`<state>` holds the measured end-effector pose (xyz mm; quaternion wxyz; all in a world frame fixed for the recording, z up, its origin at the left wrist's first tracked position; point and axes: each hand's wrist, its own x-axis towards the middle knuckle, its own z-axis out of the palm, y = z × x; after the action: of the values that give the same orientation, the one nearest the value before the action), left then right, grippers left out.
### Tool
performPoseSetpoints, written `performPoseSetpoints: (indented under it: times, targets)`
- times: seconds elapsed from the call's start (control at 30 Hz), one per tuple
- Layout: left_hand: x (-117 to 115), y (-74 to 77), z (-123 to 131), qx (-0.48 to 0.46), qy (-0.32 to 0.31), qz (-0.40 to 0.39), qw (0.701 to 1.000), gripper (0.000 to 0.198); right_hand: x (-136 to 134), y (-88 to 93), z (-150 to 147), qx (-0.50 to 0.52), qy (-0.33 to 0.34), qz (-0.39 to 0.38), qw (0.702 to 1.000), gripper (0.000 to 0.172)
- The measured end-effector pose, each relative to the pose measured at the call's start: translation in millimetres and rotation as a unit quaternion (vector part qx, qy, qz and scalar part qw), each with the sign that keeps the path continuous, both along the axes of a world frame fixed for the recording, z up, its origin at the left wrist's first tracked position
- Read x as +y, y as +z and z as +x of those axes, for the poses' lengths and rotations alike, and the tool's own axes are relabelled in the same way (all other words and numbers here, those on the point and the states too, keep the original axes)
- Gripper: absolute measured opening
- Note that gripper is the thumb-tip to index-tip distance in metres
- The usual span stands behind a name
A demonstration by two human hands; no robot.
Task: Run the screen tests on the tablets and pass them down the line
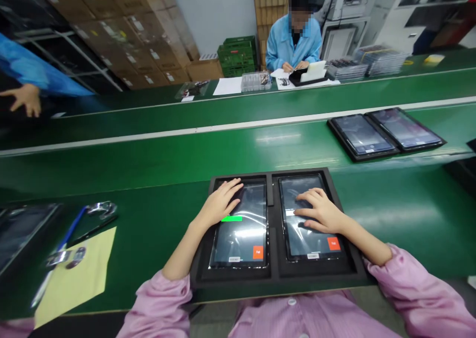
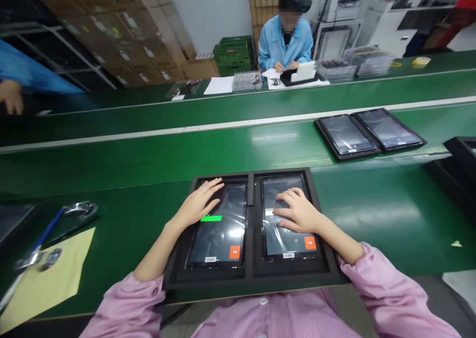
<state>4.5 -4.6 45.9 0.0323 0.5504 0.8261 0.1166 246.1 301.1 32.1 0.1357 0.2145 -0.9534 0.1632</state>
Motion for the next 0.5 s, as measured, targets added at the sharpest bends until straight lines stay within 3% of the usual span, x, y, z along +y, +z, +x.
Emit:
performPoseSetpoints:
  times: [0.13, 0.23, 0.33, 0.5]
  targets:
    - [35.2, 18.8, 7.5, -0.027, -0.055, -0.043, 0.997, 0.044, 10.2, -2.3, -6.9, 0.032, -0.037, -0.016, 0.999, 0.047]
    - [53.8, 22.1, 14.4, -0.007, -0.063, -0.044, 0.997, 0.044, 29.4, -3.6, -20.0, 0.071, -0.147, -0.094, 0.982, 0.05]
    - [56.2, 17.5, 15.9, -0.002, -0.082, -0.019, 0.996, 0.046, 42.8, -4.5, -31.5, 0.067, -0.237, -0.166, 0.955, 0.048]
    - [48.6, 12.4, 11.7, -0.009, -0.149, 0.0, 0.989, 0.044, 37.4, -5.7, -35.6, 0.012, -0.217, -0.111, 0.97, 0.038]
